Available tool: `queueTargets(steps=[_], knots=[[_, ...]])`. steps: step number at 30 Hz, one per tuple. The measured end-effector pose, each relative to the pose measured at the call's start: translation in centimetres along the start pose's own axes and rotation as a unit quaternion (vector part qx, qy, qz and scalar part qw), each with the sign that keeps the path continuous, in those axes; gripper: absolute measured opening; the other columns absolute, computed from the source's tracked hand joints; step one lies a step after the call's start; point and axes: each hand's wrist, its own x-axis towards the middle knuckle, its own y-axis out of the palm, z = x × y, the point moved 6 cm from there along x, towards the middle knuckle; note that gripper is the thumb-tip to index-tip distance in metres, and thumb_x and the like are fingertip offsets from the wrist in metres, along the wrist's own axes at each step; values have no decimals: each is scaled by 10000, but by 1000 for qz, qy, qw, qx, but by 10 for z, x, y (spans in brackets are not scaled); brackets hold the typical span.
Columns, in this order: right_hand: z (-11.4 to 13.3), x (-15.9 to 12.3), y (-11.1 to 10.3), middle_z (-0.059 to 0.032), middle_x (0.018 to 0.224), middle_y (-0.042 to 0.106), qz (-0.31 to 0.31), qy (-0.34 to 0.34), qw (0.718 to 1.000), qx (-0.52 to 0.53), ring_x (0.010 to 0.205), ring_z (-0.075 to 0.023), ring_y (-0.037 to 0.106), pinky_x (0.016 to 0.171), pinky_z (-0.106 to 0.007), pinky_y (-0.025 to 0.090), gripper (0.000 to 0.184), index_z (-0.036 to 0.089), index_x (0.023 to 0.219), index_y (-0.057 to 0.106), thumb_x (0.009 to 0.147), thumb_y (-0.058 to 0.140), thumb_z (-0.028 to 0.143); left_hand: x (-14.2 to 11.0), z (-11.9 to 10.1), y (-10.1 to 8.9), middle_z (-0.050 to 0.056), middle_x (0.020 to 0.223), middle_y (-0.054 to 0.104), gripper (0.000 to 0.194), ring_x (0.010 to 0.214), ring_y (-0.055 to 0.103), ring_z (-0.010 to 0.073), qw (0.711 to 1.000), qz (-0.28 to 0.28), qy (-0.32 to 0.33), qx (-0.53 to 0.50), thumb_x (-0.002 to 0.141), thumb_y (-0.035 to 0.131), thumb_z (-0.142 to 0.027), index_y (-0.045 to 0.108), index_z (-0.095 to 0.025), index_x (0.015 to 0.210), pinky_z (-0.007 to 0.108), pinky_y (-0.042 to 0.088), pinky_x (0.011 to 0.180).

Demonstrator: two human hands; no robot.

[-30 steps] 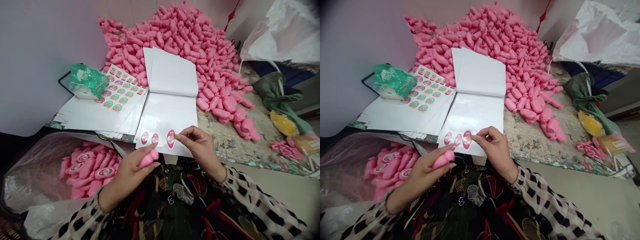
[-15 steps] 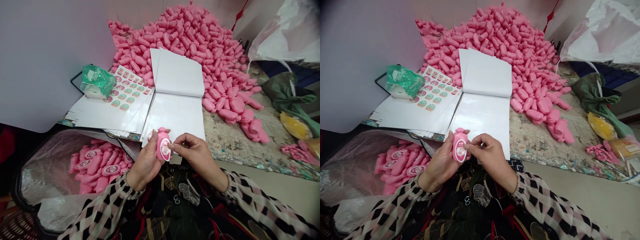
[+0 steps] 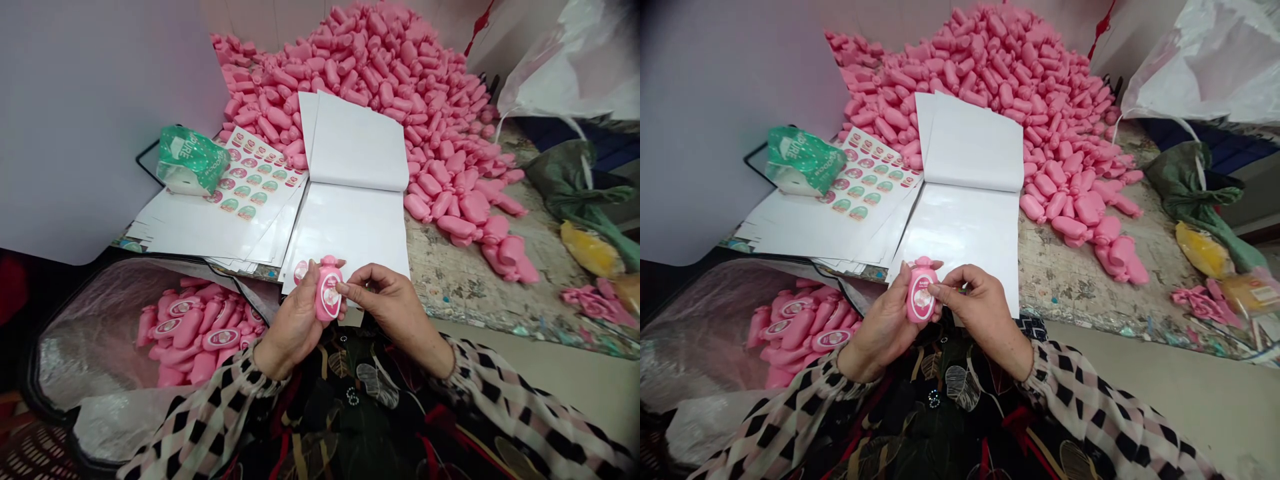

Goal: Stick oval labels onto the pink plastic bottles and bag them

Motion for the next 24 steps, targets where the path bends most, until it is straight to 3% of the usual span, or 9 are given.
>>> queueTargets(steps=[10, 16, 24], knots=[[-2, -1, -4, 28, 645, 618, -22, -16, 998, -59, 570, -107, 573, 567, -252, 477, 234, 191, 706, 592, 715, 726, 383, -1, 0, 0, 22, 789, 532, 463, 581, 505, 93, 1000, -5, 1, 9, 908, 406, -528, 554, -165, 1153, 218, 434, 534], [-6, -3, -8, -1, 738, 630, -27, -66, 984, -165, 637, -130, 581, 613, -276, 471, 251, 197, 809, 615, 784, 653, 443, 0, 1, 0, 30, 804, 543, 470, 599, 512, 89, 1000, 2, -6, -5, 910, 391, -538, 562, -171, 1148, 209, 433, 534], [-6, -4, -9, 6, 782, 627, 43, -67, 973, -215, 720, -125, 550, 685, -271, 430, 237, 207, 848, 619, 877, 543, 429, 1, 1, -5, 31, 761, 554, 525, 566, 511, 94, 999, 7, 4, 38, 893, 390, -576, 562, -165, 1170, 211, 419, 504]])
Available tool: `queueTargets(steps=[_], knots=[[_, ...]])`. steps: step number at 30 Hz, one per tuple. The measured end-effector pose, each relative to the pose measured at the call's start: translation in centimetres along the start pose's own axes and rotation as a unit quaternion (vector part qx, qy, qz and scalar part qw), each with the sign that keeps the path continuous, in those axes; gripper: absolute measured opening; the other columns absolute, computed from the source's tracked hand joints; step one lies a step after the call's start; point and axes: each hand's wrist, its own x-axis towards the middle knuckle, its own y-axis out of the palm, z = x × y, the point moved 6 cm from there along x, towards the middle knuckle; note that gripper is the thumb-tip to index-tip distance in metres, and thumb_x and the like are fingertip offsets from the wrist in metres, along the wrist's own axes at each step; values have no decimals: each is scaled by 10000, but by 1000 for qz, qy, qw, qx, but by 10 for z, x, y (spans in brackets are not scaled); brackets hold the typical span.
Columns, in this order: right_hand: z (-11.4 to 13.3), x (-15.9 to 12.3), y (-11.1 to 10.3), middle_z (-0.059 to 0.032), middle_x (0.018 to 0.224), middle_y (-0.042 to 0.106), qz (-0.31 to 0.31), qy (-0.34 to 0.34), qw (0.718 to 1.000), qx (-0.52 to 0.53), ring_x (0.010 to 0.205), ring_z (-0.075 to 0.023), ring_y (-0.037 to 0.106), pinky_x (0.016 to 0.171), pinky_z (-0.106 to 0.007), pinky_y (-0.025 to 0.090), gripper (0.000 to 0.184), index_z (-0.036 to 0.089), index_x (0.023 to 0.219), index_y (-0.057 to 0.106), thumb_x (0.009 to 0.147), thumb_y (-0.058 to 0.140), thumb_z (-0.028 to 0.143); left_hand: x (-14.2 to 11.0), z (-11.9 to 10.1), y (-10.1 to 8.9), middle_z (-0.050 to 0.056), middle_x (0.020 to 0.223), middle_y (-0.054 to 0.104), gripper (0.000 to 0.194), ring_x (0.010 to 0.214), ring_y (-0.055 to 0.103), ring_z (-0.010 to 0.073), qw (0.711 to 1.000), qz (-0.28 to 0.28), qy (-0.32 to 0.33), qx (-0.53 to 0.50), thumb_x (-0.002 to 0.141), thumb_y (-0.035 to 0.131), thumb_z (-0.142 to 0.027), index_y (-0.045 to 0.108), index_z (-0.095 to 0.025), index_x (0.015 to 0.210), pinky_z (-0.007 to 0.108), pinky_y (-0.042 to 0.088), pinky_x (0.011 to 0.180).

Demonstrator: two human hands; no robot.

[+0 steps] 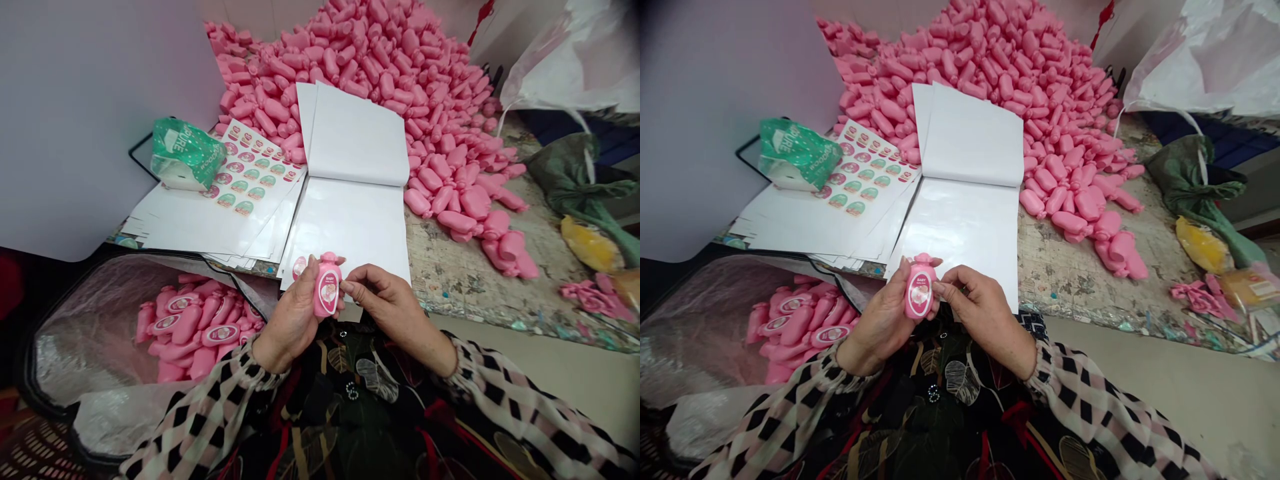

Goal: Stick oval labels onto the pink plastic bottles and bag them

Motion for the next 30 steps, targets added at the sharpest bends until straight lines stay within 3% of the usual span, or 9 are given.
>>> queueTargets(steps=[5, 8, 11, 15, 23, 27, 30], knots=[[-4, -1, -1, 20, 736, 601, 17, 13, 1000, -17, 676, -116, 515, 652, -263, 407, 256, 211, 841, 619, 882, 527, 446, -1, -2, 0, 17, 777, 536, 459, 565, 515, 97, 999, 7, 27, 27, 895, 419, -541, 539, -181, 1154, 220, 416, 489], [-4, -2, -1, 30, 710, 580, 15, 14, 1000, -20, 647, -109, 491, 628, -255, 396, 244, 214, 835, 616, 880, 533, 439, -2, -4, 2, -22, 775, 495, 333, 567, 510, 80, 998, 19, 34, 44, 843, 589, -335, 514, -205, 1140, 211, 412, 508], [-5, -1, 0, 31, 708, 590, 19, 19, 1000, -14, 646, -110, 502, 629, -254, 398, 230, 217, 842, 615, 883, 531, 428, -4, -5, 2, -29, 810, 495, 363, 598, 521, 77, 998, 22, 35, 56, 784, 615, -159, 503, -221, 1124, 210, 422, 538], [-8, 0, -2, 15, 757, 623, 15, 22, 1000, -8, 695, -122, 544, 660, -260, 414, 243, 212, 854, 618, 883, 526, 435, -6, -1, 1, -15, 862, 530, 489, 624, 547, 79, 997, 32, 6, 72, 738, 570, -52, 469, -235, 1181, 224, 448, 596], [-12, 1, -7, 15, 754, 626, 6, -2, 997, -71, 696, -127, 545, 657, -260, 409, 238, 212, 840, 620, 889, 513, 418, -10, 6, 3, 9, 914, 541, 675, 717, 600, 138, 994, 44, -53, 79, 744, 591, -61, 307, -281, 1315, 283, 501, 639], [-9, 4, -30, 4, 747, 615, -42, -28, 985, -166, 687, -133, 514, 646, -272, 383, 221, 213, 821, 630, 873, 539, 408, -13, 5, 5, -2, 857, 553, 637, 686, 605, 134, 994, 65, -75, 46, 733, 580, -33, 335, -274, 1269, 289, 513, 644], [-11, 6, -44, 19, 726, 566, -102, 6, 993, -57, 662, -118, 488, 618, -258, 383, 222, 202, 804, 586, 804, 627, 421, -14, 5, 8, -1, 866, 567, 595, 715, 615, 136, 991, 91, -100, 3, 717, 614, -25, 388, -272, 1209, 305, 531, 686]])
